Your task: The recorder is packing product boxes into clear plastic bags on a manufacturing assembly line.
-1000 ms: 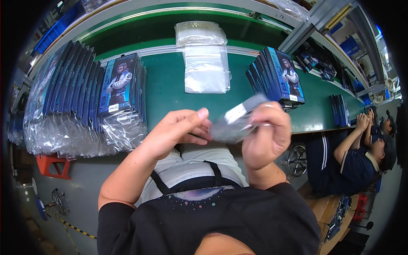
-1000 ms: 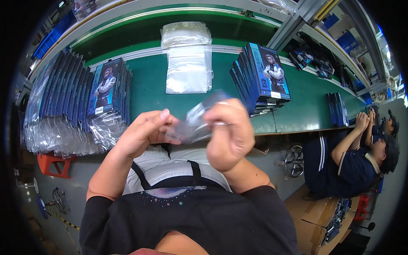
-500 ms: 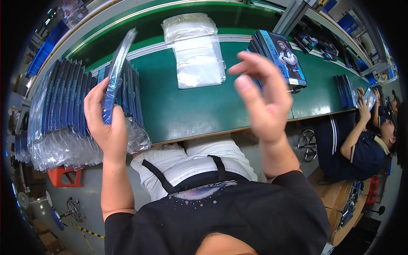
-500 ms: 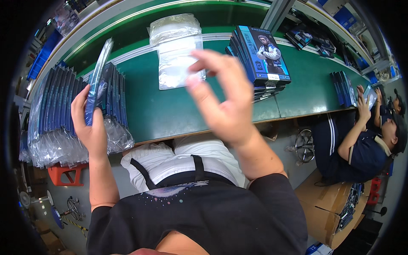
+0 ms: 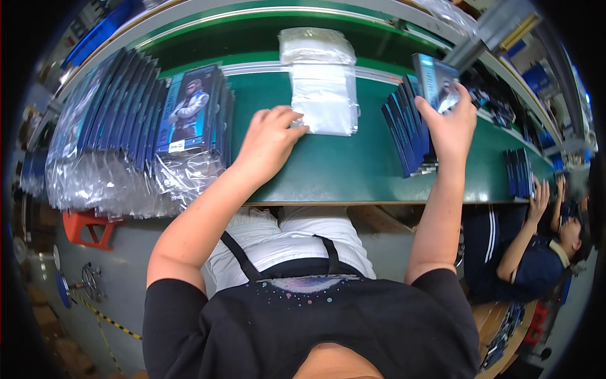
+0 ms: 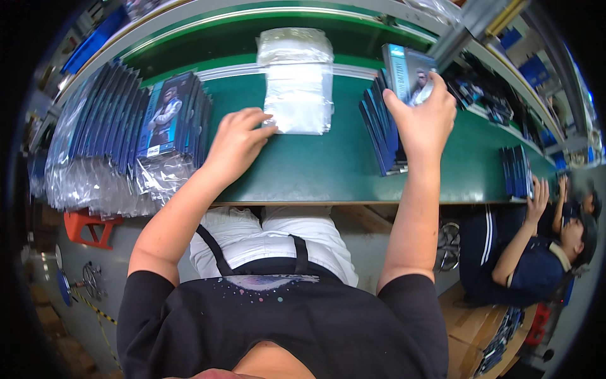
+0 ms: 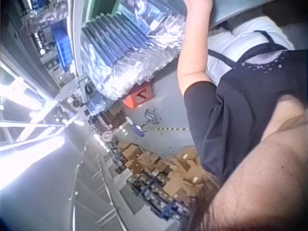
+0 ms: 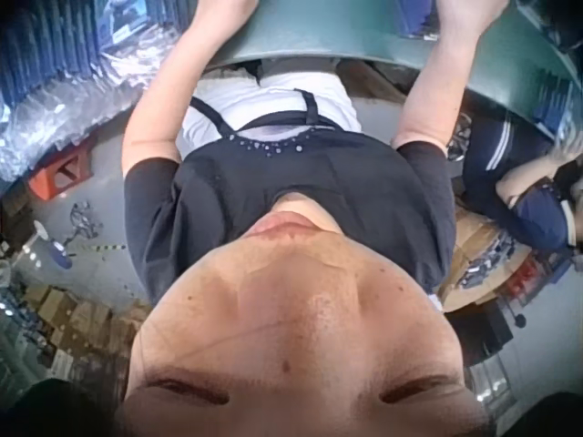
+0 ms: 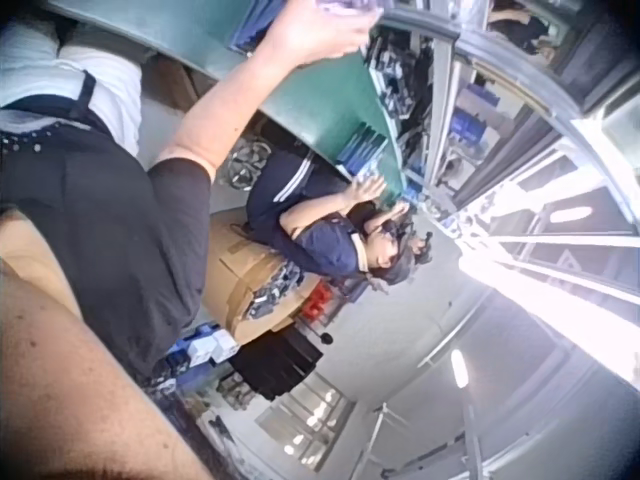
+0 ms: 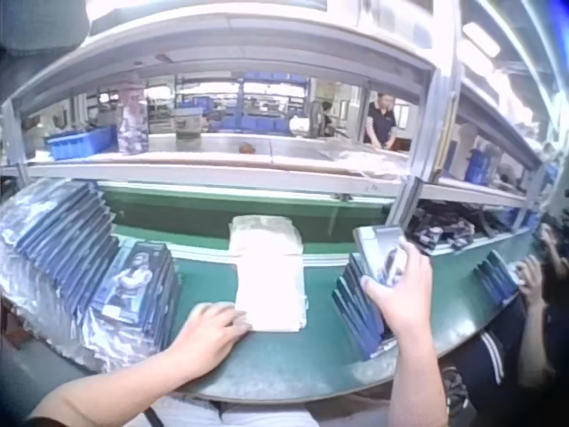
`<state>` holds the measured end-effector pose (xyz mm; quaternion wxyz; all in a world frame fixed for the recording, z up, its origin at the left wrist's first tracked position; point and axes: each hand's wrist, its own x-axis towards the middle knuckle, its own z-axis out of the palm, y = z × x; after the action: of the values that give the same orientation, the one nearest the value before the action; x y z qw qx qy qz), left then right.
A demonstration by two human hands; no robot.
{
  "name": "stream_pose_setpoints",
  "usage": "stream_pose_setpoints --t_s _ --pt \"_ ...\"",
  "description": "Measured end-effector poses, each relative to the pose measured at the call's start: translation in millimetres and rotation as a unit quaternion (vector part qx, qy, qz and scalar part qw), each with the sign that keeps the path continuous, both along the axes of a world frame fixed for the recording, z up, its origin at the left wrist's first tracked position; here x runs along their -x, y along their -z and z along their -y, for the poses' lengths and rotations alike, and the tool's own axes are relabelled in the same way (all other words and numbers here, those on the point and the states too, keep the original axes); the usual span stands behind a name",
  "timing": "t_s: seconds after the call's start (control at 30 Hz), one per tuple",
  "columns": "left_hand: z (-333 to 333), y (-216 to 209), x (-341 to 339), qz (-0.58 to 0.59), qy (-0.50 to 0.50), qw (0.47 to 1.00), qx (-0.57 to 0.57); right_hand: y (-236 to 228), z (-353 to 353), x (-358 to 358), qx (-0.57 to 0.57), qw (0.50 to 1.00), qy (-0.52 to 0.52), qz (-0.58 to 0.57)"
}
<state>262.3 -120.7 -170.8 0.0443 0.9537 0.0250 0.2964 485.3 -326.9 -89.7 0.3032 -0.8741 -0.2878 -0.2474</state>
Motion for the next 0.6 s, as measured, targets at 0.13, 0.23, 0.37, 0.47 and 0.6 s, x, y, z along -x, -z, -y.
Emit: stream_pose_setpoints --t_s 0.13,0.23,0.37,0.47,0.6 --pt "-11 17 -9 -0.057 -0.015 0.996 0.071 -16 0 58 -0.242 0.945 -0.205 -0.078" --pt "-5 14 -8 -0.023 -0.022 0.994 0.102 1 5 69 -0.362 0.769 -0.356 -0.388" --pt "-4 18 -13 0.03 -0.019 0.988 0.151 46 -4 71 -0.325 0.538 -0.356 -0.692" --pt "-4 17 -16 0.038 -0.003 0.978 0.205 81 -6 72 -0.34 0.429 -0.395 -0.738" --pt "-8 10 -20 0.019 0.006 0.954 0.299 74 -19 89 -0.271 0.407 -0.435 -0.756"
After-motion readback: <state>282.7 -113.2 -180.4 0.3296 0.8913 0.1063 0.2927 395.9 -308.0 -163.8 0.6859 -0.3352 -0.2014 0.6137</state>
